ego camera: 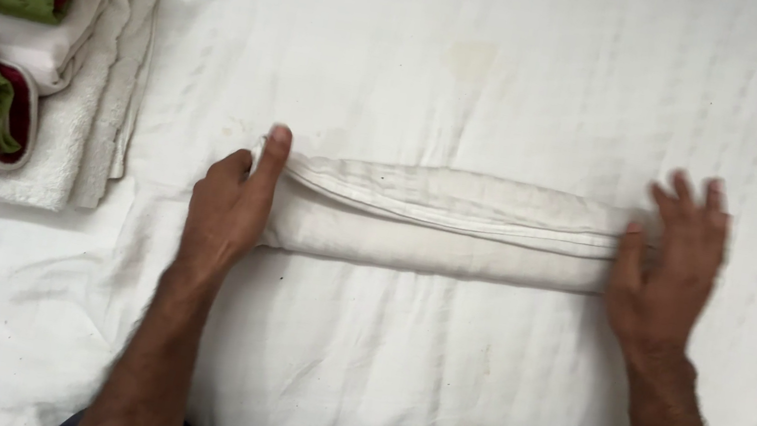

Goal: The person folds a green towel and places it on a stack. Then, the person folds a white towel by hand, rolling it into a compact bundle and placing it on the stack. Finally, the person folds a purple and green towel and adds it to the stack.

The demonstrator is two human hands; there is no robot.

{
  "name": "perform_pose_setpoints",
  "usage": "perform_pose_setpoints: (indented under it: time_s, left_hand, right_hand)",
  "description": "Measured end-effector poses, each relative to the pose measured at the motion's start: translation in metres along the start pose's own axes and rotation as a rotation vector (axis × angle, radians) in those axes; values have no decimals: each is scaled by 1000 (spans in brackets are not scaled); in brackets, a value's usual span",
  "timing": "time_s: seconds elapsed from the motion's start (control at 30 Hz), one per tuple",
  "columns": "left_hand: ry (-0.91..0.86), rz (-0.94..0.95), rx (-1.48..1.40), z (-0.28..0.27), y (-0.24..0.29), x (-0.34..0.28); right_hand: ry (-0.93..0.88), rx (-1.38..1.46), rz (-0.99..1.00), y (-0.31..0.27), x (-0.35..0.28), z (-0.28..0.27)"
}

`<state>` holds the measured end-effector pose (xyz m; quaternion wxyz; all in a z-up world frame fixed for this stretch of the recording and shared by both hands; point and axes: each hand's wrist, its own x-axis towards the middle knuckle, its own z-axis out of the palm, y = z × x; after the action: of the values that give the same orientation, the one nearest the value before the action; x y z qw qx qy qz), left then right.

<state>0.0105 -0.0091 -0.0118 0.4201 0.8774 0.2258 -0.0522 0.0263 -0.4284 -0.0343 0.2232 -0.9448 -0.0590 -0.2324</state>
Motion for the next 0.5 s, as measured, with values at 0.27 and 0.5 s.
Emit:
perform_pose_setpoints:
  time_s: [0.27,0.5]
  left_hand:
    - [-88,-176,-311,-15,-5,-7]
    - [-164,-45,-345,-19,-6,-12]
  right_hand:
    - [-391,-9,46,-27,-12,10]
    - [-413,-73,96,-12,-20,22]
